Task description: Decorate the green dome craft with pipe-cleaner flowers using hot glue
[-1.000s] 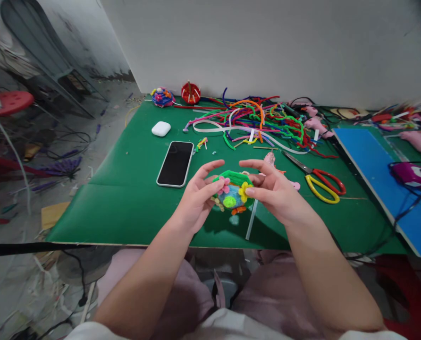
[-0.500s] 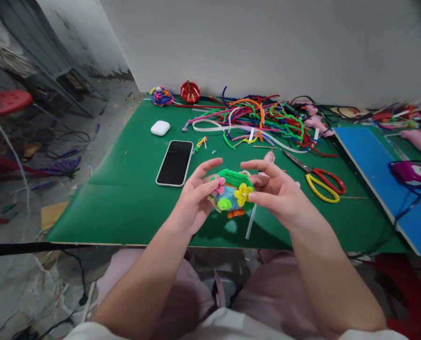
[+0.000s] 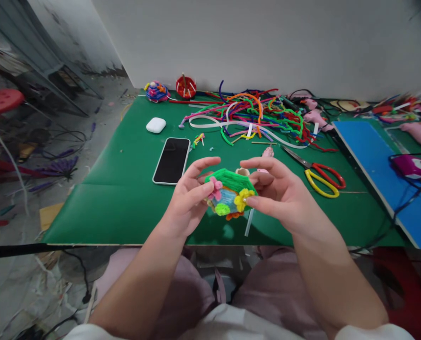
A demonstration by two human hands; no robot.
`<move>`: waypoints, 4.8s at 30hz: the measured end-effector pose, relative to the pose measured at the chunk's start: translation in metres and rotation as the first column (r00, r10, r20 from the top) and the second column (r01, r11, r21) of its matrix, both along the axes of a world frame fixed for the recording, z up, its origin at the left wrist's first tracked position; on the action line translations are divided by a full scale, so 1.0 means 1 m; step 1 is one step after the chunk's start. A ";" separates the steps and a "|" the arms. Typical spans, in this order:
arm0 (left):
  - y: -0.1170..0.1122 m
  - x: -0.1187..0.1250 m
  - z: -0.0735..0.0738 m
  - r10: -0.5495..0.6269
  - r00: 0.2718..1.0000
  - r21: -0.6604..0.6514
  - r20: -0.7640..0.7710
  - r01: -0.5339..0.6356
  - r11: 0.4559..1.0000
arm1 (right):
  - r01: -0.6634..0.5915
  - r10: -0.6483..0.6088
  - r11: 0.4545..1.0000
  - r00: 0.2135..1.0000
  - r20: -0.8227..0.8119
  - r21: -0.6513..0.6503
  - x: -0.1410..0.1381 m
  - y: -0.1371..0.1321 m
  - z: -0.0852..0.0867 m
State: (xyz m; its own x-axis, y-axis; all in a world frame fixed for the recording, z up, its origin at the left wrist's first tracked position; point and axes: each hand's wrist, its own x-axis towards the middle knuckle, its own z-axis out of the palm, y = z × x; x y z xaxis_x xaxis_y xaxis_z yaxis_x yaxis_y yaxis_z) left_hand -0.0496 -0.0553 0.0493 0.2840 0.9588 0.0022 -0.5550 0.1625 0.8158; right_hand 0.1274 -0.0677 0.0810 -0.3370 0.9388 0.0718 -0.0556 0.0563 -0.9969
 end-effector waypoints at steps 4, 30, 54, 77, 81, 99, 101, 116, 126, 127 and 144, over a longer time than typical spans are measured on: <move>0.000 0.000 0.000 0.005 1.000 0.000 -0.004 -0.005 1.000 | 0.012 -0.013 1.000 1.000 0.024 0.023 -0.001 -0.003 0.003; -0.001 0.002 0.001 0.005 1.000 -0.027 0.003 -0.005 1.000 | -0.032 0.032 0.999 0.999 0.004 -0.016 0.000 0.001 0.000; -0.002 0.004 0.000 0.022 0.999 0.004 -0.039 -0.022 1.000 | -0.059 0.060 0.997 0.998 0.025 -0.046 0.003 0.003 -0.003; 0.000 0.005 -0.001 0.030 0.999 -0.024 -0.026 -0.030 0.999 | -0.039 0.041 0.998 0.999 0.022 -0.058 0.003 0.007 -0.004; 0.000 0.005 -0.002 0.028 0.999 -0.040 -0.041 -0.030 0.999 | -0.056 0.058 0.996 0.998 0.019 -0.074 0.006 0.009 -0.005; 0.001 0.006 -0.004 0.028 0.999 -0.037 -0.044 -0.029 0.999 | -0.029 0.029 0.998 0.999 0.012 -0.056 0.006 0.012 -0.009; 0.001 0.006 -0.005 0.032 0.999 -0.045 -0.040 -0.034 0.998 | -0.023 0.024 0.998 1.000 0.018 -0.060 0.006 0.012 -0.009; 0.003 0.007 -0.008 -0.047 0.998 -0.162 -0.049 0.038 0.986 | 0.019 -0.033 0.988 0.995 -0.092 -0.152 0.008 0.022 -0.018; 0.004 0.008 -0.007 -0.045 0.999 -0.193 -0.008 0.043 0.980 | 0.024 -0.042 0.986 0.994 -0.105 -0.166 0.007 0.024 -0.021; 0.004 0.008 -0.007 -0.037 0.999 -0.202 0.003 0.036 0.979 | 0.029 -0.045 0.986 0.994 -0.100 -0.161 0.007 0.024 -0.022; 0.037 -0.012 -0.021 0.423 0.901 -0.436 0.094 -0.344 0.832 | -0.004 -0.258 0.920 0.745 0.614 0.392 0.011 0.040 -0.051</move>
